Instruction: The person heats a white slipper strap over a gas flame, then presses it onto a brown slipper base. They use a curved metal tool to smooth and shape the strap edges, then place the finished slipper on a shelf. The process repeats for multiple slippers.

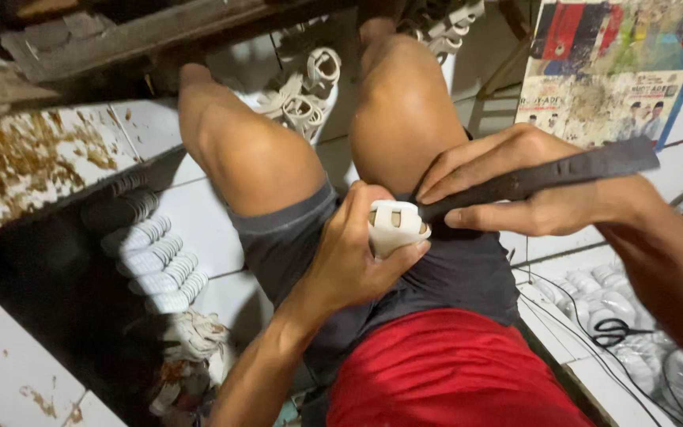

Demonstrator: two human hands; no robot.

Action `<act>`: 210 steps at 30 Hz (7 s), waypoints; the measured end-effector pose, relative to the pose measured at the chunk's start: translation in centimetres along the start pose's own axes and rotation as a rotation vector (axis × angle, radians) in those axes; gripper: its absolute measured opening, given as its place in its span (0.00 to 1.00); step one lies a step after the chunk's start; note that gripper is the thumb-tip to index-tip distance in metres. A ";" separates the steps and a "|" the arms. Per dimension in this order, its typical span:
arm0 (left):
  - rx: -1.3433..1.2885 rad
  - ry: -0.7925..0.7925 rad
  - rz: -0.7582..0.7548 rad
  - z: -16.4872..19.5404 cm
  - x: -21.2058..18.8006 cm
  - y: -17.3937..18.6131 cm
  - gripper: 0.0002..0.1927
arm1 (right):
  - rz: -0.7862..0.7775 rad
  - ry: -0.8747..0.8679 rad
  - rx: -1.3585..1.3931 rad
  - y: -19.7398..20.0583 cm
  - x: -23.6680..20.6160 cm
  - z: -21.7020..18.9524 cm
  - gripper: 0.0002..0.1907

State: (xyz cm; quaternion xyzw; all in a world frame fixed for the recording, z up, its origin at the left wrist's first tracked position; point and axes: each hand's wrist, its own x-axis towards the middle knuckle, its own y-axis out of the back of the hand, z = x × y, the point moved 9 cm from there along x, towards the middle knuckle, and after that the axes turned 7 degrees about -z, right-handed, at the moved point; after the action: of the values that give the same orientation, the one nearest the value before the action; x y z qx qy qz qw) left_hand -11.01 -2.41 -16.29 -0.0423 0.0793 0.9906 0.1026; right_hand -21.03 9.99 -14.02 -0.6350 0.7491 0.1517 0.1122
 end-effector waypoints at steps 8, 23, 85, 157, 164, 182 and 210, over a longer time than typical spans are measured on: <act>0.160 -0.094 0.038 0.7 -0.2 -0.6 0.26 | -0.169 -0.021 0.069 0.4 2.2 -2.4 0.14; -1.087 -0.094 0.360 3.8 -4.0 7.0 0.52 | 0.390 0.160 0.685 0.6 -4.3 3.0 0.21; -0.148 -0.028 0.486 -2.8 -3.2 1.8 0.46 | 0.442 -0.088 0.209 -2.4 -1.1 1.2 0.14; -0.796 0.129 -0.088 0.6 -0.3 2.2 0.47 | 0.294 -0.002 -0.014 3.6 -0.8 0.3 0.16; -0.572 -0.051 0.068 3.8 -0.7 -0.4 0.55 | 1.085 -0.391 -0.103 8.2 -9.8 18.7 0.21; -0.252 -0.180 0.084 6.3 1.1 -3.6 0.54 | 0.800 0.441 -0.179 -6.6 -9.3 -3.3 0.42; -0.162 -0.319 0.051 10.6 -2.7 -0.9 0.51 | 0.442 0.436 0.252 -7.6 -6.2 -3.7 0.49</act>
State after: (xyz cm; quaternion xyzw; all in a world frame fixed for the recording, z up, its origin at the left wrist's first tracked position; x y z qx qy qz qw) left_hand -8.86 -0.38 -5.74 0.1092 -0.0170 0.9902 0.0850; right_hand -12.37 13.13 -8.98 -0.4557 0.8880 -0.0608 -0.0088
